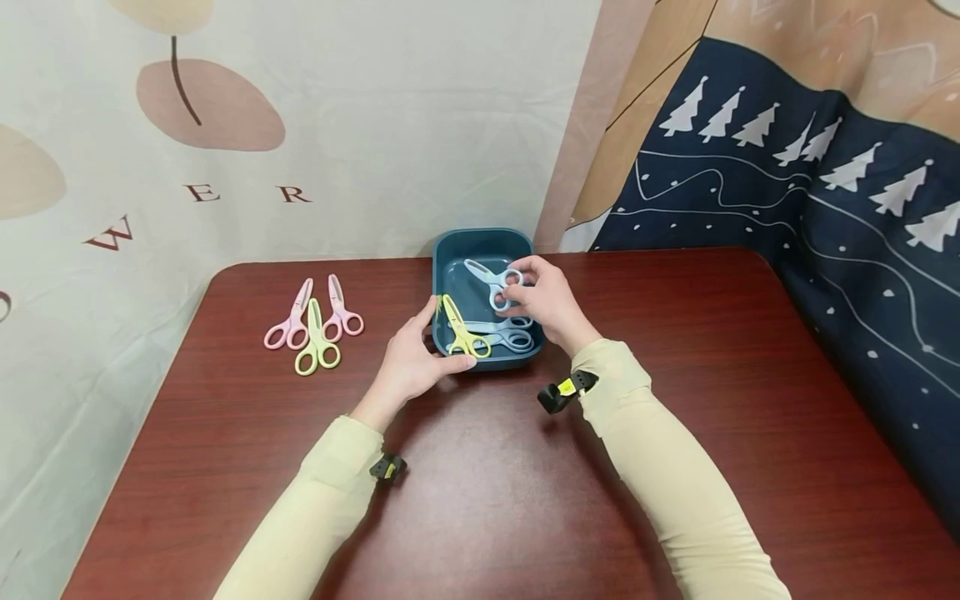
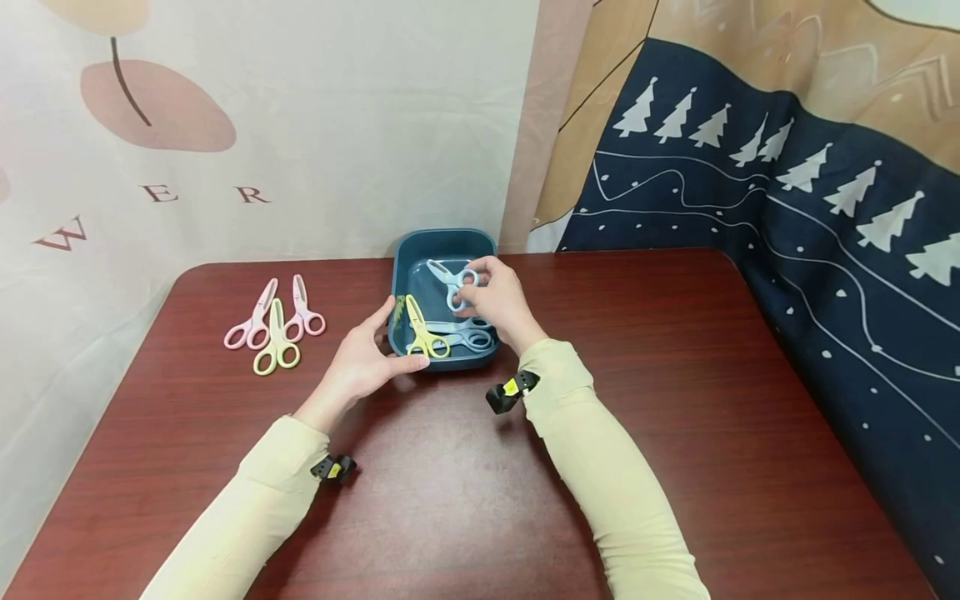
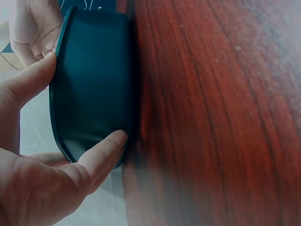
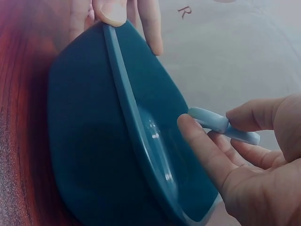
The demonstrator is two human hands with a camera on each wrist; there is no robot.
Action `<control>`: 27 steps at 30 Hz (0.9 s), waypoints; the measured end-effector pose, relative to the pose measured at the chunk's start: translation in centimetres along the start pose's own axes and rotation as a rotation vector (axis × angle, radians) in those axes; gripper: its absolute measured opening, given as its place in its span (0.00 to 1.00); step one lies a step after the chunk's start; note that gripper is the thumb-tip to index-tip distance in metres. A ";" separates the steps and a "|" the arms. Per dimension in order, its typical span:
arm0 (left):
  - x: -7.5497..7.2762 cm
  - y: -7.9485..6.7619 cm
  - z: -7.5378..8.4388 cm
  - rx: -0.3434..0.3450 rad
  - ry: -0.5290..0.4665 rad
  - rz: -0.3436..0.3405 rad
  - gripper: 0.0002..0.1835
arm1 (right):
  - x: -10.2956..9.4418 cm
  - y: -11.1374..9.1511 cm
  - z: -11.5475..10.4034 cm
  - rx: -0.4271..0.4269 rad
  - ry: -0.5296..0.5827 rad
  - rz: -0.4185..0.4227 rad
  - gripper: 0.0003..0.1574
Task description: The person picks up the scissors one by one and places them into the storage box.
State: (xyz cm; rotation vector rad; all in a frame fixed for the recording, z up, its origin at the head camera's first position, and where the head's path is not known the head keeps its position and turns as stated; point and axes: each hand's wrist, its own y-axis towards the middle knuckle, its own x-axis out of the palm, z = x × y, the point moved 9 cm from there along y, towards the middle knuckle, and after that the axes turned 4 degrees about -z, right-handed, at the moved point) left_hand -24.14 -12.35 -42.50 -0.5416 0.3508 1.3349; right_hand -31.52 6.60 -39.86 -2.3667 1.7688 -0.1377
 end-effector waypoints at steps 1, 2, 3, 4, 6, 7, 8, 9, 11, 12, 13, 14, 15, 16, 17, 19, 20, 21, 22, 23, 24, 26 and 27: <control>0.0 0.0 0.0 0.002 0.002 0.001 0.62 | 0.1 0.1 0.1 0.008 0.001 0.001 0.25; 0.0 0.0 0.0 0.004 0.003 0.001 0.62 | 0.2 0.2 0.2 0.016 0.002 0.001 0.25; 0.0 0.1 0.0 0.005 0.004 0.001 0.62 | 0.2 0.2 0.3 0.025 0.001 0.003 0.25; 0.0 0.1 0.0 0.006 0.007 0.001 0.62 | 0.3 0.3 0.5 0.035 0.003 0.005 0.25; 0.0 0.1 0.0 0.008 0.013 0.000 0.62 | 0.5 0.4 0.7 0.050 0.001 0.009 0.24; 0.0 0.1 0.1 0.008 0.016 0.000 0.62 | 0.5 0.5 0.7 0.055 -0.001 0.010 0.24; 0.0 0.1 0.1 0.009 0.016 0.000 0.62 | 0.6 0.6 0.8 0.059 -0.004 0.012 0.24; 0.0 0.1 0.1 0.010 0.017 0.001 0.62 | 0.7 0.6 0.8 0.061 -0.004 0.013 0.24; 0.0 0.0 0.1 0.012 0.018 0.002 0.62 | 0.9 0.7 0.8 0.063 -0.005 0.014 0.23; 0.0 0.0 0.0 0.013 0.017 0.003 0.62 | 1.0 0.8 0.9 0.063 -0.008 0.014 0.23; 0.0 0.0 0.0 0.013 0.014 0.004 0.62 | 1.1 0.9 0.9 0.064 -0.011 0.014 0.23; -0.1 0.0 0.0 0.014 0.013 0.005 0.62 | 1.2 0.9 1.0 0.068 -0.016 0.014 0.24; -0.1 0.0 0.0 0.014 0.012 0.005 0.62 | 1.2 0.9 1.1 0.071 -0.020 0.015 0.24; -0.1 0.0 0.0 0.014 0.013 0.004 0.62 | 1.3 0.9 1.2 0.074 -0.024 0.016 0.24; -0.1 0.0 0.0 0.013 0.014 0.004 0.62 | 1.4 0.9 1.2 0.077 -0.029 0.018 0.24; -0.1 0.0 0.1 0.012 0.017 0.002 0.63 | 1.5 0.9 1.3 0.082 -0.038 0.022 0.23; -0.1 0.0 0.0 0.011 0.018 0.002 0.62 | 1.6 0.9 1.3 0.083 -0.043 0.022 0.22; -0.1 0.0 0.0 0.010 0.017 0.001 0.62 | 1.7 0.8 1.3 0.084 -0.048 0.022 0.22; -0.1 0.0 0.0 0.009 0.019 0.002 0.62 | 1.8 0.8 1.3 0.085 -0.055 0.024 0.21; -0.1 0.0 0.0 0.007 0.017 0.002 0.62 | 1.9 0.7 1.3 0.086 -0.062 0.025 0.21; -0.1 0.0 0.0 0.007 0.016 0.002 0.62 | 1.9 0.7 1.4 0.089 -0.070 0.025 0.20; -0.1 0.0 -0.1 0.005 0.019 0.004 0.62 | 2.0 0.7 1.5 0.097 -0.088 0.028 0.20; -0.1 0.0 -0.1 0.004 0.020 0.005 0.62 | 2.0 0.7 1.6 0.102 -0.095 0.030 0.20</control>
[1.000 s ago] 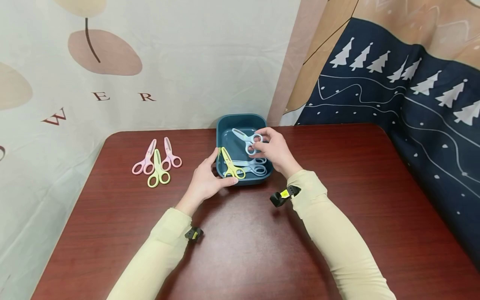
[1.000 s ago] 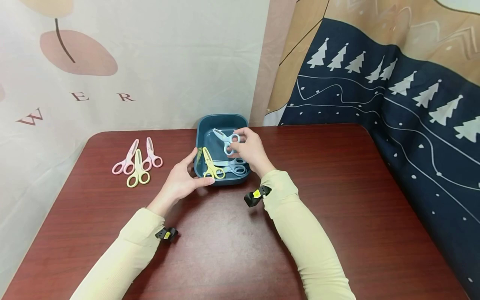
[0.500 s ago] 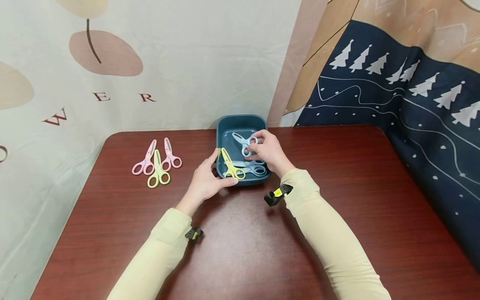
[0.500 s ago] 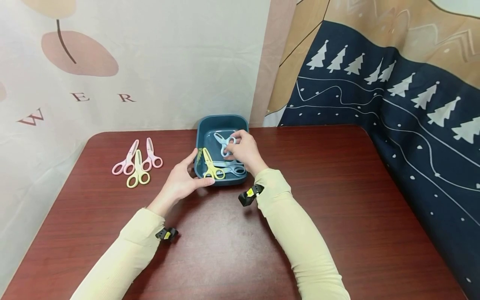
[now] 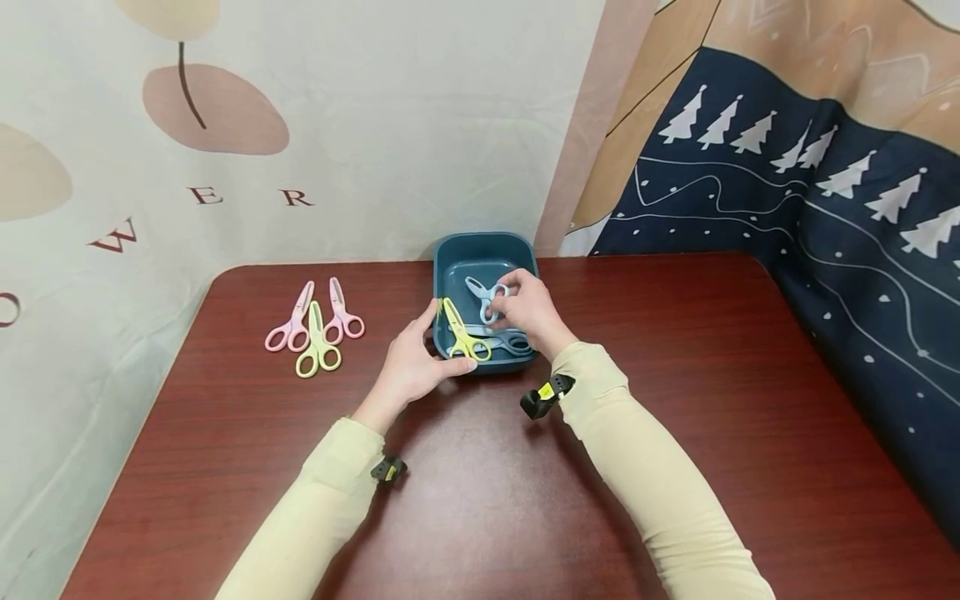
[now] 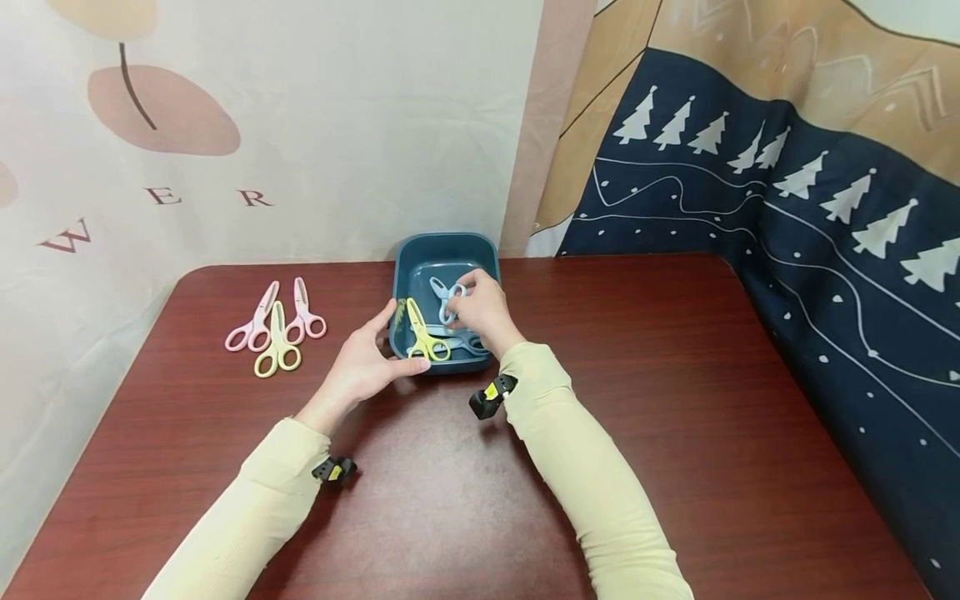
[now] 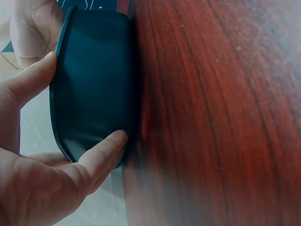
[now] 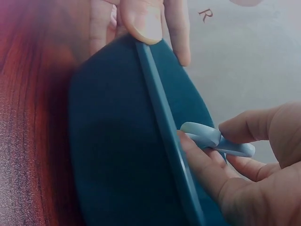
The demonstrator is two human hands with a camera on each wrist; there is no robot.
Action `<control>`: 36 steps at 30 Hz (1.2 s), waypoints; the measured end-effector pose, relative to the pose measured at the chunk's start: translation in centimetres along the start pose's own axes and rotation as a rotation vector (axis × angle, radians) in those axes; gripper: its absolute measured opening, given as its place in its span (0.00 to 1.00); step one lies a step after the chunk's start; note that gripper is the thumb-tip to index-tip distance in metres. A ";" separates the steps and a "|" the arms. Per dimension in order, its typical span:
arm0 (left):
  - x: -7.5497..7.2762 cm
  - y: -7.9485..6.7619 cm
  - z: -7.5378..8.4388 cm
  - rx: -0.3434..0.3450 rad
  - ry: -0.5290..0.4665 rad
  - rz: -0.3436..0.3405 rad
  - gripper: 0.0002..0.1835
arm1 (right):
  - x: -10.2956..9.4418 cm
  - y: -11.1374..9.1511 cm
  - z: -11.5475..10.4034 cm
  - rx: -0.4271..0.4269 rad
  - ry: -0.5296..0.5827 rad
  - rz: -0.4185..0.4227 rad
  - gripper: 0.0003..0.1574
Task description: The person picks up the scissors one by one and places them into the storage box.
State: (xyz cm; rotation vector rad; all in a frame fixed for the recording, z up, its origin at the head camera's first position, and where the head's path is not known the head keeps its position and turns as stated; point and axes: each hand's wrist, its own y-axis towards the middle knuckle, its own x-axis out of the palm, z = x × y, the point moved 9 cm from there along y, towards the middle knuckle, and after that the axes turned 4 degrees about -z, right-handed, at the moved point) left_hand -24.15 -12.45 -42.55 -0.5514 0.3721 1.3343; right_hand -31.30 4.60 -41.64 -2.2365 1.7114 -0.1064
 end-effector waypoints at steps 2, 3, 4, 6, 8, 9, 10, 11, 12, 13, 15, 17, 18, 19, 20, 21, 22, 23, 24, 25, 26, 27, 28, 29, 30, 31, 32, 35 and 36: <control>0.0 0.0 0.0 0.003 0.009 0.004 0.62 | 0.0 0.1 0.1 0.006 -0.013 0.004 0.20; 0.0 0.0 0.0 0.004 0.013 0.005 0.62 | 0.1 0.1 0.2 0.009 -0.024 0.006 0.19; 0.0 0.0 0.0 0.005 0.016 0.007 0.62 | 0.1 0.1 0.2 0.011 -0.033 0.008 0.19; -0.1 0.0 0.1 0.007 0.015 0.009 0.62 | 0.1 0.1 0.2 0.012 -0.055 0.010 0.19; 0.0 0.0 0.0 0.007 0.008 0.009 0.62 | 0.2 0.1 0.2 0.012 -0.076 0.010 0.19; 0.0 0.0 0.1 0.009 0.005 0.009 0.62 | 0.3 0.1 0.2 0.015 -0.087 0.012 0.19; 0.0 0.0 0.1 0.011 0.002 0.009 0.62 | 0.3 0.1 0.2 0.018 -0.095 0.011 0.19; 0.0 0.0 0.1 0.013 0.000 0.009 0.62 | 0.4 0.1 0.3 0.022 -0.105 0.011 0.19; 0.0 -0.1 0.1 0.014 -0.001 0.009 0.62 | 0.4 0.1 0.3 0.026 -0.115 0.011 0.20; 0.0 -0.1 0.1 0.015 -0.002 0.008 0.62 | 0.4 0.1 0.3 0.032 -0.127 0.011 0.20; 0.0 -0.1 0.1 0.019 -0.003 0.007 0.62 | 0.5 0.1 0.4 0.044 -0.147 0.006 0.22; 0.0 -0.1 0.1 0.021 -0.005 0.007 0.62 | 0.6 0.1 0.5 0.055 -0.169 0.000 0.23; 0.0 -0.1 0.1 0.021 -0.005 0.008 0.62 | 0.6 0.1 0.5 0.060 -0.175 -0.004 0.23; 0.0 0.0 0.1 0.022 -0.006 0.008 0.62 | 0.7 0.1 0.5 0.064 -0.176 -0.008 0.24; 0.0 0.0 0.1 0.023 -0.007 0.009 0.62 | 0.7 0.1 0.6 0.065 -0.179 -0.013 0.24; 0.0 0.0 0.1 0.024 -0.008 0.009 0.62 | 0.7 0.1 0.6 0.067 -0.182 -0.017 0.25; 0.0 0.0 0.1 0.021 -0.011 0.009 0.62 | 0.8 0.0 0.6 0.071 -0.188 -0.023 0.25; 0.0 0.0 0.0 0.019 -0.013 0.008 0.62 | 0.8 0.0 0.6 0.072 -0.191 -0.030 0.25; 0.0 0.0 0.0 0.019 -0.014 0.007 0.62 | 0.9 0.0 0.6 0.073 -0.197 -0.037 0.26; 0.0 0.0 0.1 0.020 -0.016 0.007 0.62 | 0.9 0.0 0.6 0.074 -0.209 -0.044 0.26; 0.0 -0.1 0.1 0.020 -0.016 0.006 0.62 | 0.9 0.0 0.7 0.076 -0.226 -0.049 0.26; 0.0 -0.1 0.1 0.020 -0.017 0.005 0.62 | 1.0 -0.1 0.7 0.079 -0.243 -0.054 0.26; 0.0 -0.1 0.1 0.021 -0.014 0.005 0.62 | 1.0 -0.1 0.8 0.083 -0.257 -0.060 0.26; 0.0 -0.1 0.2 0.021 -0.013 0.005 0.62 | 1.0 -0.1 0.8 0.087 -0.272 -0.065 0.26; 0.0 -0.1 0.2 0.022 -0.013 0.005 0.62 | 1.0 -0.1 0.8 0.089 -0.289 -0.069 0.26; 0.0 -0.1 0.2 0.022 -0.010 0.006 0.62 | 0.9 -0.1 0.8 0.089 -0.307 -0.073 0.27; 0.0 -0.1 0.2 0.022 -0.010 0.006 0.62 | 1.0 -0.1 0.8 0.088 -0.319 -0.079 0.27; 0.0 -0.1 0.2 0.020 -0.013 0.005 0.62 | 0.9 -0.1 0.6 0.079 -0.380 -0.086 0.27; 0.0 -0.1 0.2 0.019 -0.014 0.005 0.62 | 0.9 -0.1 0.5 0.076 -0.410 -0.086 0.28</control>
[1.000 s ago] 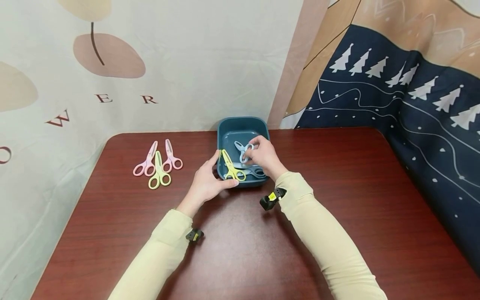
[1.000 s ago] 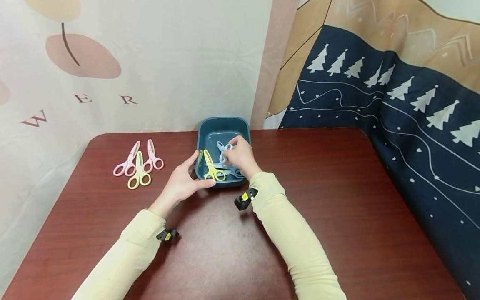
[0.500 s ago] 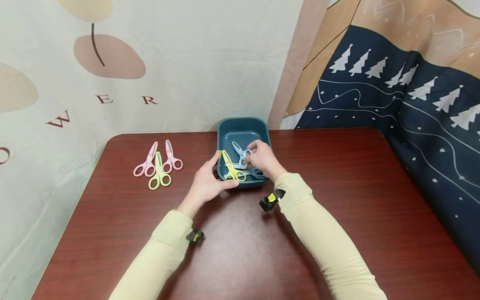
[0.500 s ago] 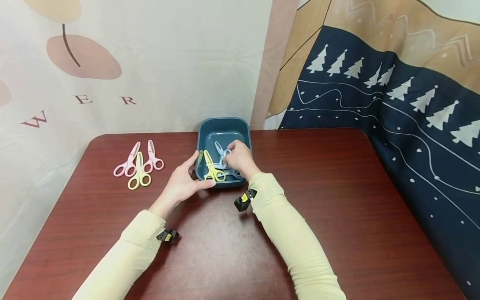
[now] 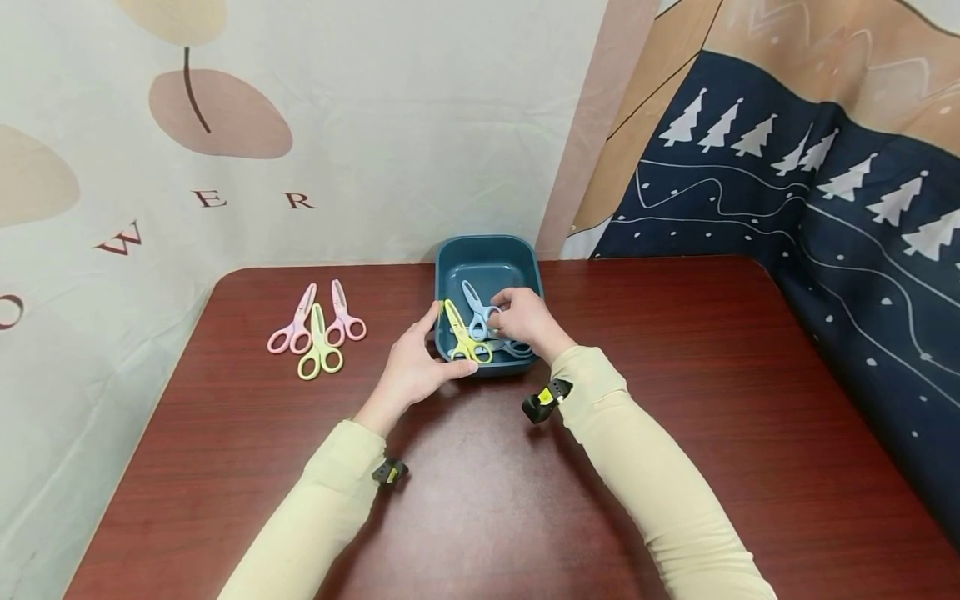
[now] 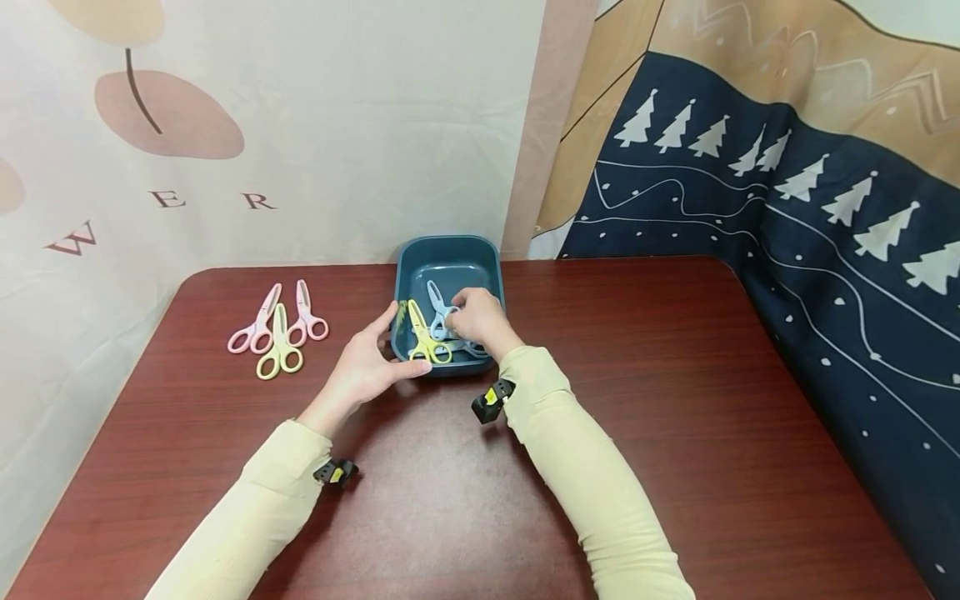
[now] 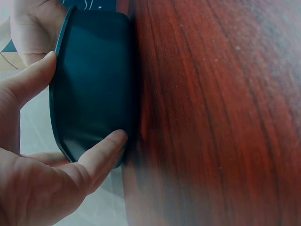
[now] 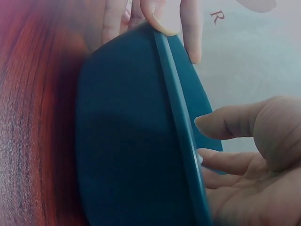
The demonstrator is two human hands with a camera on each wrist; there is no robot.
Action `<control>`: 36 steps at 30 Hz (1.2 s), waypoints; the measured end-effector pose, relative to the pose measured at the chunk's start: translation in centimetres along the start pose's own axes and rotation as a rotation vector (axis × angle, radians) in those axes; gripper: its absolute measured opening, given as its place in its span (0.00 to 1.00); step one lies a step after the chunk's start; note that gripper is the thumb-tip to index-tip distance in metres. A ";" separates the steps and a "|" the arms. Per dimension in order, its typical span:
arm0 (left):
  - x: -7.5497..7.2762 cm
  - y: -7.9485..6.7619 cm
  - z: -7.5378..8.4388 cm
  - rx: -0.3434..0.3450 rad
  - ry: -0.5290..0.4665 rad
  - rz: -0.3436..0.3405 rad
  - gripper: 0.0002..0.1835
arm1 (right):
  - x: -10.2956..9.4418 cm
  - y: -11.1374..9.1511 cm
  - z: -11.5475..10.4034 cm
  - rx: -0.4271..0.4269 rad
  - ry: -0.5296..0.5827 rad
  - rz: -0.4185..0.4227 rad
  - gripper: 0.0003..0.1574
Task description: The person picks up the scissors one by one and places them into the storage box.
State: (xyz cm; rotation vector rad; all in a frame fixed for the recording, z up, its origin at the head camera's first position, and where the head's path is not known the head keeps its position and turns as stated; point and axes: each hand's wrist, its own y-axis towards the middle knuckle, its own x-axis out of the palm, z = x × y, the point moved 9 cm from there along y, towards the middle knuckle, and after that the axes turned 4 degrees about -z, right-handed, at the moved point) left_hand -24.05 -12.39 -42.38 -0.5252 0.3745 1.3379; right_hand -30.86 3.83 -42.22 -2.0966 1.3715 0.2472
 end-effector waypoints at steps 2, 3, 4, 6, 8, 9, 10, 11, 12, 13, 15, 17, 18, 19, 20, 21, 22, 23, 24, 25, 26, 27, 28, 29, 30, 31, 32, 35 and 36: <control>0.0 0.0 0.0 -0.003 -0.003 -0.003 0.62 | -0.1 -0.1 -0.2 -0.001 -0.064 0.005 0.27; 0.0 0.0 0.0 -0.005 -0.001 -0.004 0.62 | -0.2 -0.1 -0.3 -0.001 -0.105 0.009 0.27; 0.0 -0.1 0.0 -0.008 -0.002 -0.005 0.62 | -0.3 -0.2 -0.4 -0.002 -0.144 0.011 0.27; 0.1 -0.1 0.0 -0.013 -0.002 -0.009 0.62 | -0.3 -0.3 -0.6 -0.010 -0.202 0.005 0.27; 0.1 -0.1 -0.1 -0.018 -0.005 -0.012 0.62 | -0.2 -0.4 -0.8 -0.023 -0.246 -0.002 0.26; 0.1 -0.1 -0.1 -0.018 -0.005 -0.013 0.62 | -0.2 -0.5 -0.9 -0.030 -0.260 -0.004 0.26; 0.1 -0.1 -0.1 -0.017 -0.007 -0.014 0.62 | -0.2 -0.5 -0.9 -0.034 -0.263 -0.007 0.26; 0.2 0.0 -0.1 -0.016 -0.008 -0.014 0.62 | -0.2 -0.6 -0.9 -0.034 -0.263 -0.009 0.26; 0.2 -0.1 -0.1 -0.015 -0.008 -0.015 0.62 | -0.3 -0.7 -0.9 -0.032 -0.255 -0.010 0.26; 0.2 -0.1 -0.1 -0.016 -0.008 -0.017 0.62 | -0.4 -0.7 -0.9 -0.031 -0.245 -0.011 0.26; 0.2 -0.1 -0.1 -0.015 -0.007 -0.018 0.62 | -0.5 -1.0 -1.0 -0.035 -0.223 -0.012 0.26; 0.2 -0.1 -0.1 -0.015 -0.005 -0.018 0.62 | -0.8 -1.3 -1.1 -0.044 -0.200 -0.012 0.25; 0.1 -0.1 0.0 -0.016 -0.004 -0.018 0.62 | -1.0 -1.4 -1.2 -0.054 -0.189 -0.011 0.25; 0.1 -0.1 0.0 -0.014 -0.002 -0.016 0.62 | -1.2 -1.6 -1.4 -0.065 -0.179 -0.011 0.25; 0.1 -0.1 0.0 -0.013 -0.002 -0.015 0.62 | -1.4 -1.7 -1.5 -0.076 -0.171 -0.009 0.25; 0.0 -0.1 0.0 -0.012 -0.001 -0.013 0.62 | -1.6 -1.8 -1.6 -0.086 -0.162 -0.007 0.24; 0.0 -0.1 0.1 -0.012 0.000 -0.012 0.62 | -1.8 -1.9 -1.7 -0.095 -0.156 -0.004 0.24; 0.0 -0.1 0.1 -0.013 0.001 -0.010 0.62 | -2.0 -2.0 -1.7 -0.102 -0.149 -0.003 0.24; 0.0 -0.1 0.1 -0.014 0.000 -0.010 0.62 | -2.2 -2.1 -1.7 -0.108 -0.142 -0.003 0.24; 0.0 -0.1 0.1 -0.015 0.000 -0.009 0.62 | -2.4 -2.2 -1.7 -0.114 -0.139 -0.002 0.24; 0.0 -0.2 0.1 -0.017 -0.002 -0.009 0.62 | -2.5 -2.2 -1.7 -0.121 -0.138 -0.002 0.25; 0.0 -0.2 0.1 -0.019 -0.002 -0.008 0.62 | -2.7 -2.3 -1.6 -0.125 -0.134 -0.003 0.25; 0.1 -0.2 0.1 -0.019 -0.002 -0.008 0.62 | -2.8 -2.4 -1.5 -0.129 -0.129 -0.003 0.25; 0.1 -0.1 0.1 -0.021 -0.002 -0.008 0.62 | -3.0 -2.5 -1.4 -0.135 -0.127 -0.004 0.25; 0.1 -0.1 0.1 -0.022 -0.003 -0.008 0.62 | -3.1 -2.5 -1.4 -0.142 -0.128 -0.002 0.25; 0.1 -0.1 0.1 -0.022 0.000 -0.007 0.62 | -3.2 -2.6 -1.3 -0.151 -0.130 0.000 0.25; 0.1 -0.1 0.1 -0.022 0.002 -0.006 0.62 | -3.4 -2.7 -1.3 -0.159 -0.131 0.001 0.25; 0.1 -0.1 0.1 -0.022 0.006 -0.005 0.62 | -3.8 -3.0 -1.0 -0.177 -0.130 0.014 0.24; 0.1 -0.1 0.1 -0.022 0.006 -0.005 0.62 | -3.9 -3.1 -1.0 -0.181 -0.125 0.018 0.24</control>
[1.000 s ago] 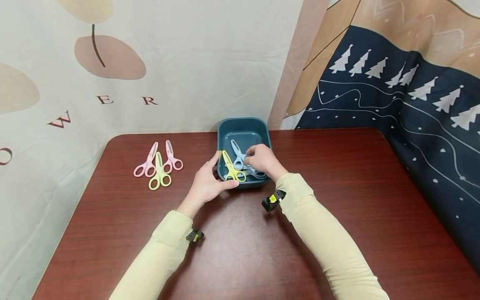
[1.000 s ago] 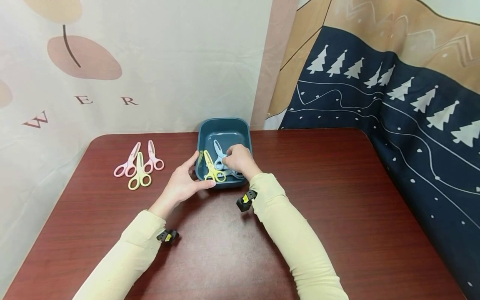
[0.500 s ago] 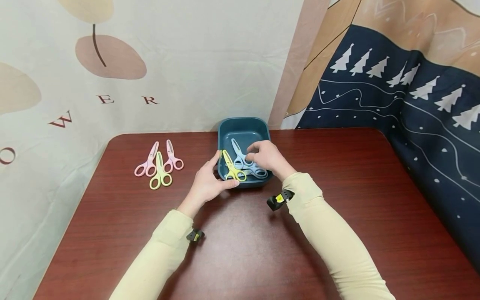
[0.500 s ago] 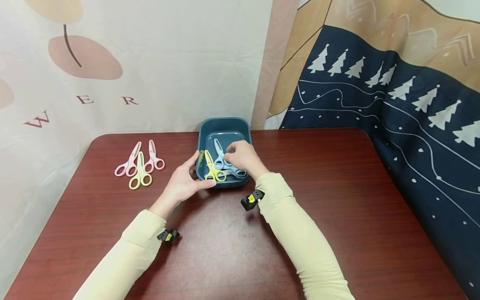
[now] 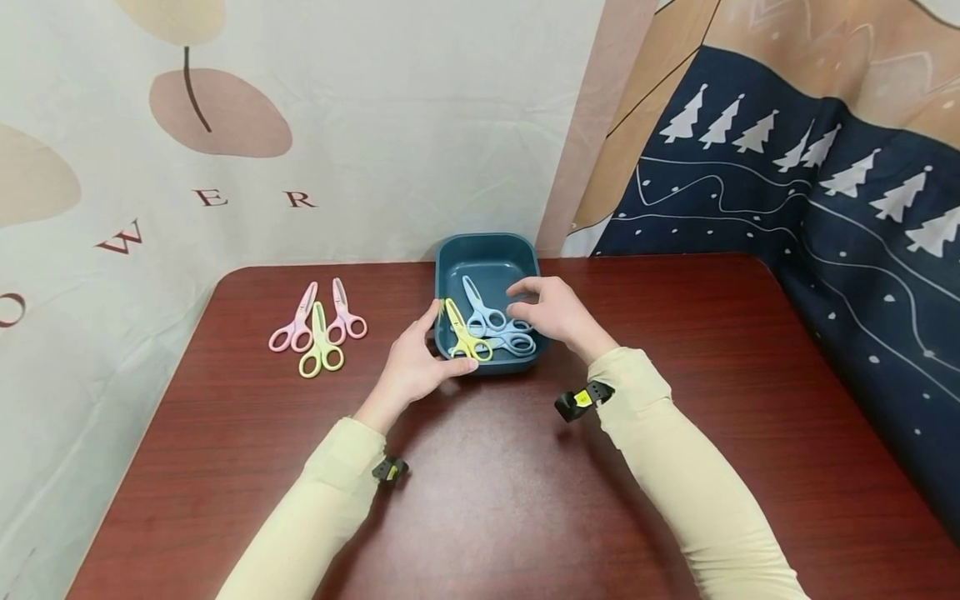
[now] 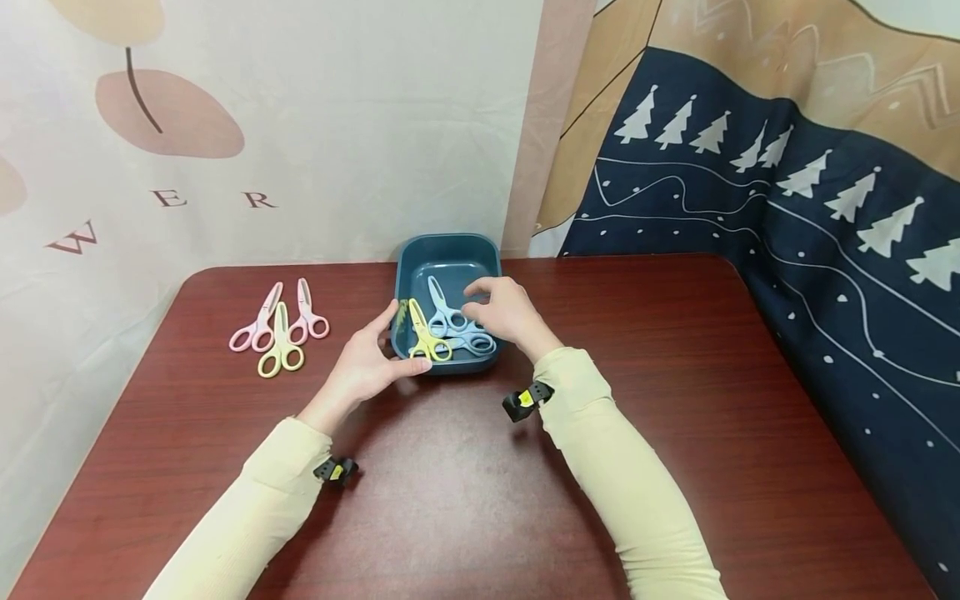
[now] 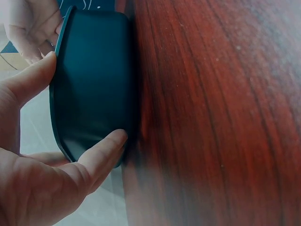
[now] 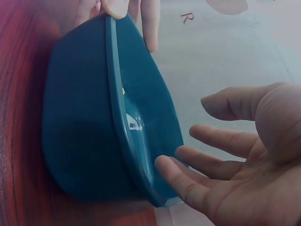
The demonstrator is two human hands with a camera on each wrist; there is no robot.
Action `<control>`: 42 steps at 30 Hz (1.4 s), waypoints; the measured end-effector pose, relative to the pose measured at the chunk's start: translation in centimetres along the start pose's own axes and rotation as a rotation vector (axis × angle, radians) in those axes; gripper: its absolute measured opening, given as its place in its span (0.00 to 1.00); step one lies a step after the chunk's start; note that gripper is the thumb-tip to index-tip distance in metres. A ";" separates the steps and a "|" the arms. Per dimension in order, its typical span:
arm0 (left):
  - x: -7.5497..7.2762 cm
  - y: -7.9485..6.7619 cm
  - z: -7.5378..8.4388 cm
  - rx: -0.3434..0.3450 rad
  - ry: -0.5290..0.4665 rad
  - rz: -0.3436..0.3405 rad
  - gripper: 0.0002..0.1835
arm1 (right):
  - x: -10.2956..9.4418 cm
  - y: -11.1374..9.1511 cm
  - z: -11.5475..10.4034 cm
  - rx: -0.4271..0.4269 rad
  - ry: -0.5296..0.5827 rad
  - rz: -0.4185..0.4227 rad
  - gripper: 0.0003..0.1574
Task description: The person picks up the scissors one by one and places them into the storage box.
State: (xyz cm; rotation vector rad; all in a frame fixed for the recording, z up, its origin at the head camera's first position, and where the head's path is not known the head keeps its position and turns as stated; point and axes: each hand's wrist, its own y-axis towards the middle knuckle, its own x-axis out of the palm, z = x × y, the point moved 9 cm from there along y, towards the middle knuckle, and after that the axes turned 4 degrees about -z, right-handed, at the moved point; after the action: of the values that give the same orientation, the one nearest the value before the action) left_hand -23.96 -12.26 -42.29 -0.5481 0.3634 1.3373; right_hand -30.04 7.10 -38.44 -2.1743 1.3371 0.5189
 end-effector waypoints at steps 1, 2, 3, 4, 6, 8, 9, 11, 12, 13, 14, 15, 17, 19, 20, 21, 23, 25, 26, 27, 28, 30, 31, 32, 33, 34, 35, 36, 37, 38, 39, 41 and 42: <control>0.0 0.0 0.0 0.000 0.001 0.001 0.62 | -0.1 -0.1 0.1 -0.003 0.006 0.004 0.24; 0.0 0.0 0.0 -0.002 0.000 0.001 0.62 | -0.2 -0.2 0.1 -0.004 0.010 0.008 0.24; 0.0 0.0 0.0 -0.004 0.000 0.000 0.62 | -0.3 -0.3 0.2 -0.006 0.018 0.013 0.24; 0.0 0.0 0.0 -0.006 0.001 -0.001 0.62 | -0.4 -0.4 0.2 -0.009 0.027 0.017 0.24; 0.0 0.0 0.0 -0.009 -0.002 -0.001 0.62 | -0.5 -0.6 0.3 -0.020 0.040 0.029 0.24; 0.0 0.0 0.0 -0.012 -0.005 -0.004 0.62 | -0.8 -0.8 0.4 -0.035 0.049 0.048 0.24; 0.1 0.0 0.0 -0.013 -0.009 -0.004 0.62 | -0.9 -0.9 0.5 -0.045 0.054 0.061 0.23; 0.1 0.1 0.0 -0.013 -0.013 -0.004 0.62 | -1.2 -1.2 0.7 -0.064 0.057 0.089 0.23; 0.1 0.1 0.0 -0.013 -0.013 -0.004 0.62 | -1.3 -1.4 0.8 -0.073 0.057 0.104 0.23; 0.0 0.1 -0.1 -0.012 -0.012 -0.003 0.62 | -1.4 -1.5 1.0 -0.082 0.058 0.117 0.23; 0.0 0.1 -0.1 -0.010 -0.009 -0.002 0.62 | -1.5 -1.6 1.2 -0.090 0.062 0.129 0.23; 0.0 0.1 -0.1 -0.008 -0.006 -0.001 0.62 | -1.6 -1.7 1.3 -0.099 0.067 0.142 0.22; 0.0 0.1 -0.1 -0.004 0.002 0.002 0.62 | -1.8 -2.0 1.6 -0.116 0.084 0.169 0.22; 0.0 0.1 -0.1 -0.002 0.007 0.003 0.62 | -2.0 -2.3 1.8 -0.135 0.102 0.194 0.22; 0.0 0.1 -0.1 0.000 0.006 0.003 0.62 | -2.1 -2.4 1.8 -0.143 0.112 0.208 0.22; 0.0 0.1 -0.1 0.002 0.005 0.004 0.62 | -2.2 -2.6 1.9 -0.152 0.117 0.223 0.22; 0.0 0.0 0.0 0.003 0.003 0.004 0.62 | -2.4 -2.9 2.0 -0.170 0.126 0.247 0.22; 0.0 0.1 0.0 0.007 0.002 0.005 0.62 | -2.5 -3.2 2.2 -0.183 0.123 0.270 0.22; 0.0 0.1 0.0 0.007 -0.001 0.006 0.62 | -2.5 -3.3 2.4 -0.185 0.123 0.281 0.22; 0.0 0.1 0.0 0.009 0.001 0.006 0.62 | -2.5 -3.4 2.5 -0.186 0.125 0.289 0.22; 0.0 0.1 0.0 0.008 -0.001 0.006 0.62 | -2.5 -3.4 2.7 -0.185 0.127 0.294 0.23; -0.1 0.1 0.0 0.010 0.000 0.006 0.62 | -2.4 -3.5 3.1 -0.180 0.125 0.304 0.23; 0.0 0.1 0.0 0.008 -0.002 0.006 0.62 | -2.4 -3.6 3.2 -0.176 0.129 0.307 0.24; 0.0 0.1 0.0 0.008 -0.001 0.005 0.62 | -2.4 -3.7 3.4 -0.172 0.134 0.310 0.24; 0.0 0.1 -0.1 0.006 -0.001 0.005 0.62 | -2.3 -3.7 3.6 -0.168 0.135 0.312 0.25; 0.0 0.1 0.0 0.005 -0.003 0.003 0.62 | -2.2 -3.8 3.7 -0.163 0.135 0.313 0.26; 0.0 0.1 -0.1 0.003 -0.005 0.003 0.62 | -2.2 -3.9 3.8 -0.160 0.135 0.314 0.26; 0.0 0.1 -0.1 -0.001 -0.008 0.002 0.62 | -2.1 -3.9 4.0 -0.156 0.136 0.315 0.27; 0.0 0.1 -0.1 -0.004 -0.012 0.001 0.62 | -2.0 -3.9 4.1 -0.152 0.139 0.316 0.28; 0.0 0.1 -0.1 -0.005 -0.011 0.000 0.62 | -1.9 -4.0 4.3 -0.147 0.139 0.316 0.28; 0.0 0.1 -0.2 -0.006 -0.013 0.000 0.62 | -1.9 -4.0 4.4 -0.143 0.144 0.315 0.29; 0.0 0.1 -0.1 -0.004 -0.017 0.000 0.62 | -1.7 -3.9 4.6 -0.140 0.160 0.312 0.31; 0.0 0.1 -0.1 -0.003 -0.016 0.000 0.62 | -1.6 -3.9 4.7 -0.136 0.169 0.310 0.32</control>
State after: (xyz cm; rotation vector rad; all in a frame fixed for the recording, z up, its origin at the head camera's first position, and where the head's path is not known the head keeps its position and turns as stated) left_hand -24.01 -12.29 -42.41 -0.5395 0.3491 1.3418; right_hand -27.43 12.59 -40.33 -2.1678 1.7949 0.5665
